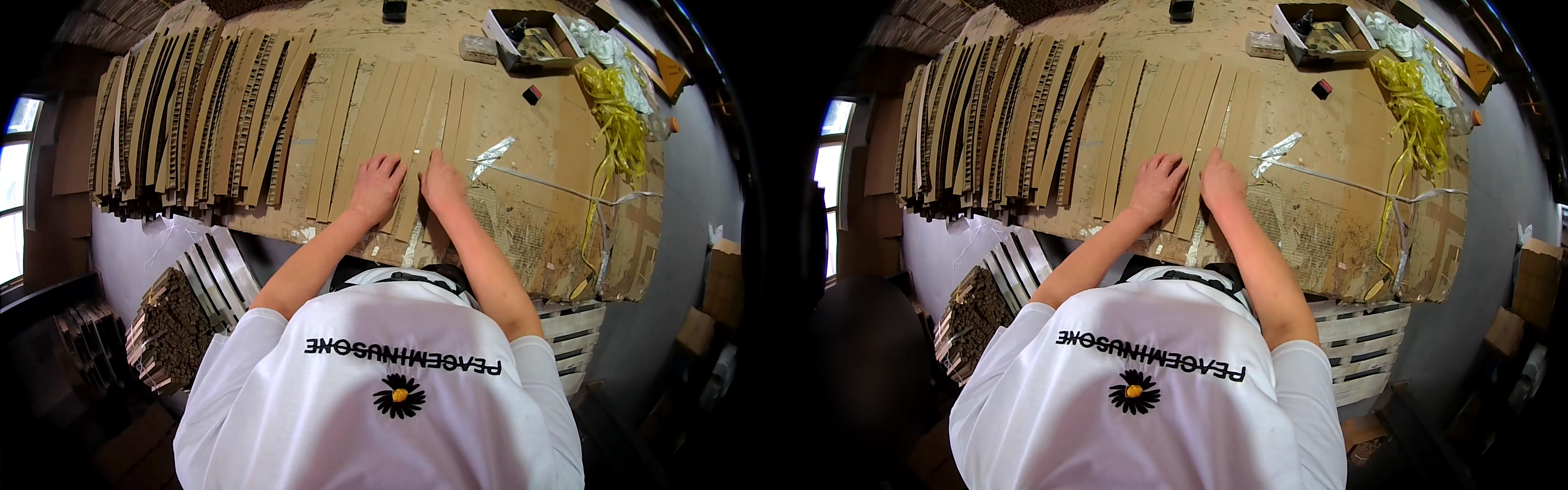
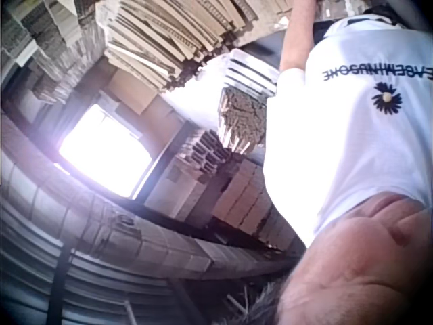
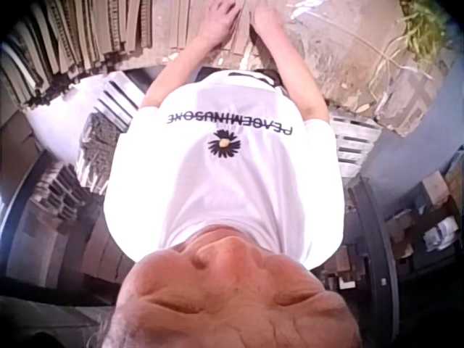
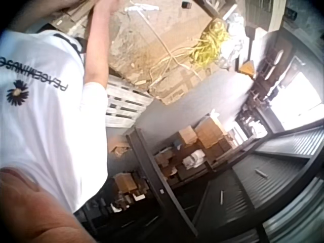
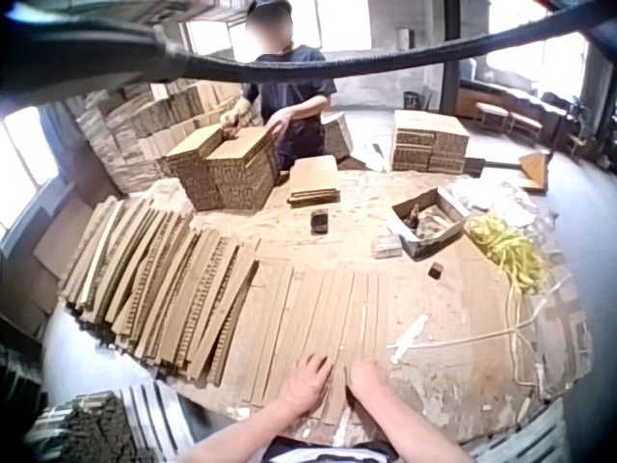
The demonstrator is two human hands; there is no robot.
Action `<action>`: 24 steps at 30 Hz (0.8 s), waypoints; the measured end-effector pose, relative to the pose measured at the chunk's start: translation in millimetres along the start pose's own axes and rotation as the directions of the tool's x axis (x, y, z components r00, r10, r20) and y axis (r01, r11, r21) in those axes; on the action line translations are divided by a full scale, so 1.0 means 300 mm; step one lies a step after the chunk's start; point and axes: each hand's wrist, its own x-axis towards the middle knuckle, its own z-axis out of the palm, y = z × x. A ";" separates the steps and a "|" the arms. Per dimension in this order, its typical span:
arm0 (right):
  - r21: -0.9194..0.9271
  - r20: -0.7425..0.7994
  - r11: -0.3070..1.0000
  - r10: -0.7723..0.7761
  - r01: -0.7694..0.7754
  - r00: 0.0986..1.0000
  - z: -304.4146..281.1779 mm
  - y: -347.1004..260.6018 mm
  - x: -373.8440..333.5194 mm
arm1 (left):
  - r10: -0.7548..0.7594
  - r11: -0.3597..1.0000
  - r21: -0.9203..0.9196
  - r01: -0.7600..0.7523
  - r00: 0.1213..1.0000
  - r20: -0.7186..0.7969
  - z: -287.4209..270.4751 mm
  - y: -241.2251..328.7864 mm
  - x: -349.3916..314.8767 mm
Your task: The person repeatedly marks thin cardboard strips with a small red marker, then stacks them on a table. The person handles the strips one at a time, aligning them before marking and stacking them in a pile.
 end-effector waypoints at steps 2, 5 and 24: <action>0.031 -0.002 0.998 -0.046 0.046 0.999 -0.020 0.026 -0.015 | -0.032 0.995 -0.093 0.030 0.999 -0.026 -0.006 -0.012 -0.004; 0.164 -0.192 0.986 0.033 -0.001 0.981 -0.020 0.115 -0.051 | -0.220 0.975 -0.044 0.216 0.961 -0.169 -0.019 -0.076 -0.005; -0.052 -0.397 0.958 -0.279 0.282 0.875 -0.158 0.124 0.290 | -0.702 0.712 -0.245 0.658 0.675 -0.227 -0.096 -0.281 -0.217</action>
